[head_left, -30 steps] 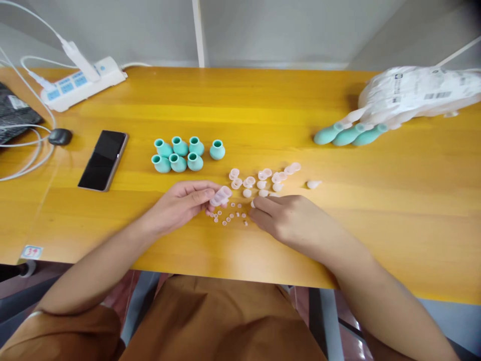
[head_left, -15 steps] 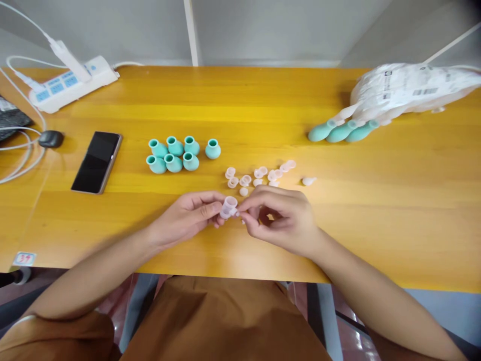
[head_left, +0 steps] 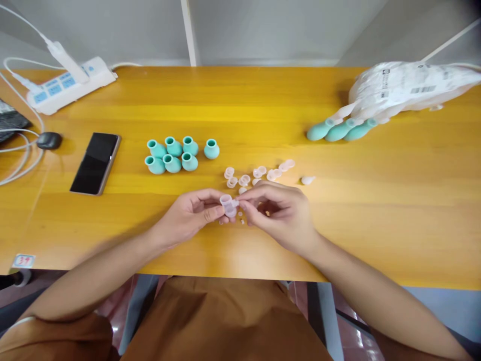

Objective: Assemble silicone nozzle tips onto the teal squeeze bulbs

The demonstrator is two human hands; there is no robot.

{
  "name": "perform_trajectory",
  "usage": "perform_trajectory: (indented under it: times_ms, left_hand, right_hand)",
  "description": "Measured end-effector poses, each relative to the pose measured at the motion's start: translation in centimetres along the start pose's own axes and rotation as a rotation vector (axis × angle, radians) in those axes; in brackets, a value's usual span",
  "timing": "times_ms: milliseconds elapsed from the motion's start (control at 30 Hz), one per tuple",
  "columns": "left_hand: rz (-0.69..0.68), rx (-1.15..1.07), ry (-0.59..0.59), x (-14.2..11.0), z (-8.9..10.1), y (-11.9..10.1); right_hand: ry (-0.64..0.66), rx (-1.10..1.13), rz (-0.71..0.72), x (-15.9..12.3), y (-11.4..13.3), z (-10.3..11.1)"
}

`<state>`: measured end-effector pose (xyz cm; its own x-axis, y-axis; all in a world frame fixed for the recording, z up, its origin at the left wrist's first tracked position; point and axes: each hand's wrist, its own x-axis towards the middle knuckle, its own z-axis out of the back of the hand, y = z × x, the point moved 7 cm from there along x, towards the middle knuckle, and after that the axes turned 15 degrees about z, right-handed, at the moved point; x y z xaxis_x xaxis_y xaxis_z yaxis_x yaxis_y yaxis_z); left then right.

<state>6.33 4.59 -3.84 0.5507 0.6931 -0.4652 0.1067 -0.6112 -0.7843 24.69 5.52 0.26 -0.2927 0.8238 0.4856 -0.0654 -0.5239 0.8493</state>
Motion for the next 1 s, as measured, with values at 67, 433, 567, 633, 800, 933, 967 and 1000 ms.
perform_trajectory:
  times_ms: [67,433,567,633,800,933,967,1000]
  left_hand:
    - [-0.026,-0.004,-0.002,0.0,0.2,0.1]
    - [-0.038,0.16,-0.147,-0.1,1.0,-0.3]
    - [-0.021,0.179,-0.126,0.0,0.9,-0.1]
    - [-0.008,0.178,-0.108,0.0,0.8,0.0]
    - [0.001,0.189,-0.052,-0.2,0.4,0.0]
    - [0.005,0.171,-0.03,-0.2,0.2,-0.2]
    - [0.006,0.165,-0.025,-0.2,0.2,-0.2]
    - [0.001,0.16,-0.024,-0.2,0.2,-0.3]
  right_hand:
    - [0.013,-0.041,0.011,0.1,0.1,0.0]
    - [0.081,-0.114,0.043,0.0,-0.1,-0.4]
    - [0.069,0.024,-0.067,-0.2,-0.9,-0.6]
    - [0.084,0.145,-0.153,-0.4,-1.5,-1.0]
    - [0.11,0.425,-0.26,-0.3,-2.2,-1.9]
    - [0.132,0.509,-0.323,-0.6,-2.5,-2.2]
    - [0.131,0.497,-0.32,-0.6,-2.5,-2.1]
    - [0.122,0.456,-0.297,-0.5,-2.4,-1.7]
